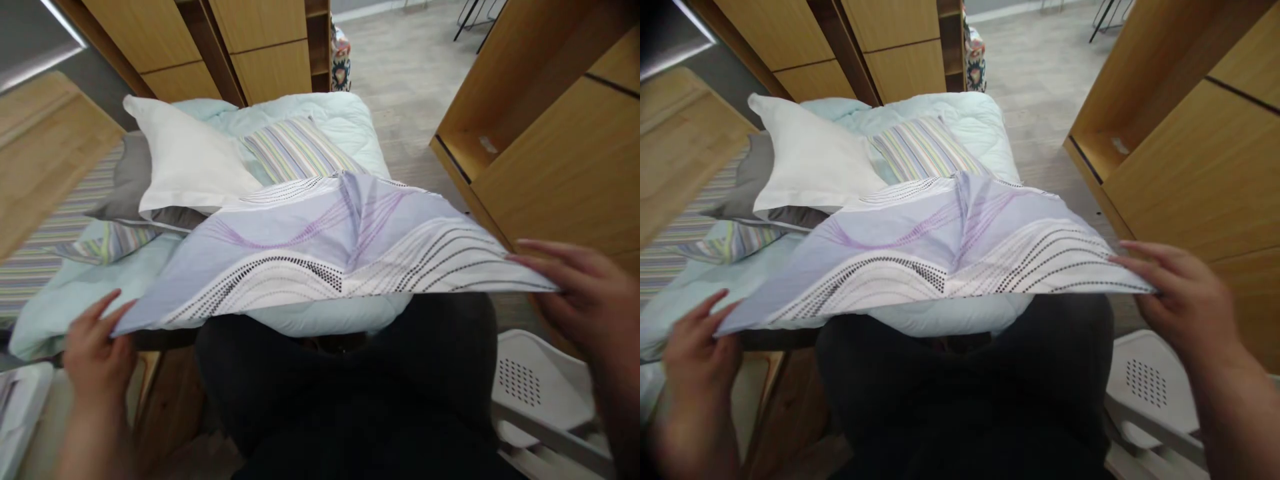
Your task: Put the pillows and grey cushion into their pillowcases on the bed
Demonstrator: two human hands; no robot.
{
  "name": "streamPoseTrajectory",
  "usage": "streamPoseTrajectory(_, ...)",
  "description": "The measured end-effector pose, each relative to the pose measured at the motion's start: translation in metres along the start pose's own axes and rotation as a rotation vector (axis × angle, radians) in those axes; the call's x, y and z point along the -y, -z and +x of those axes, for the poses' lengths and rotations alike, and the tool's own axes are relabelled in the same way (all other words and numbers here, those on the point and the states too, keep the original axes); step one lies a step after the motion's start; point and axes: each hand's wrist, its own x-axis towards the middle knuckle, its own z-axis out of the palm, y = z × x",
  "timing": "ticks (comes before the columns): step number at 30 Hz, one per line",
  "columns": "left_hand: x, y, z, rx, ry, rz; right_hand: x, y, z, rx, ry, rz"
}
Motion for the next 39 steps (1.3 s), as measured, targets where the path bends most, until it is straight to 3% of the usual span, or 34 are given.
streamPoseTrajectory(3,0.016,-0.058,-0.054,0.077,-0.123,-0.05,0.008,-0.045,-0.044,0.15,0.083,0.057)
streamPoseTrajectory(5,0.029,-0.077,-0.083,0.204,-0.116,-0.002,0.003,-0.075,-0.066,0.273,0.138,0.0)
streamPoseTrajectory(8,0.049,-0.081,-0.109,0.361,-0.119,0.065,-0.008,-0.107,-0.091,0.402,0.247,-0.005)
streamPoseTrajectory(10,0.062,-0.077,-0.117,0.426,-0.145,0.1,-0.014,-0.117,-0.104,0.47,0.27,0.009)
streamPoseTrajectory(14,0.089,-0.071,-0.127,0.641,-0.183,0.12,-0.024,-0.117,-0.122,0.581,0.263,0.02)
streamPoseTrajectory(18,0.103,-0.069,-0.134,0.875,-0.074,0.072,-0.033,-0.103,-0.132,0.621,0.246,0.017)
streamPoseTrajectory(21,0.079,-0.071,-0.115,0.835,-0.024,0.014,-0.021,-0.09,-0.116,0.617,0.241,0.019)
streamPoseTrajectory(23,0.036,-0.082,-0.09,0.696,-0.042,-0.047,0.008,-0.087,-0.085,0.598,0.239,0.089)
streamPoseTrajectory(25,-0.026,-0.103,-0.064,0.551,-0.079,-0.107,0.054,-0.097,-0.042,0.586,0.237,0.211)
streamPoseTrajectory(27,-0.094,-0.133,-0.048,0.508,-0.143,-0.174,0.11,-0.122,-0.003,0.563,0.223,0.285)
streamPoseTrajectory(29,-0.152,-0.168,-0.046,0.626,-0.248,-0.231,0.164,-0.158,0.018,0.567,0.287,0.306)
streamPoseTrajectory(31,-0.188,-0.199,-0.057,0.78,-0.277,-0.212,0.204,-0.197,0.015,0.604,0.392,0.34)
streamPoseTrajectory(33,-0.199,-0.22,-0.072,0.879,-0.277,-0.206,0.225,-0.232,-0.004,0.633,0.43,0.35)
streamPoseTrajectory(35,-0.188,-0.228,-0.081,0.866,-0.227,-0.319,0.229,-0.258,-0.026,0.606,0.422,0.345)
streamPoseTrajectory(37,-0.161,-0.227,-0.074,0.718,-0.022,-0.531,0.224,-0.27,-0.04,0.554,0.421,0.347)
streamPoseTrajectory(39,-0.122,-0.22,-0.047,0.514,0.276,-0.672,0.219,-0.27,-0.041,0.525,0.423,0.354)
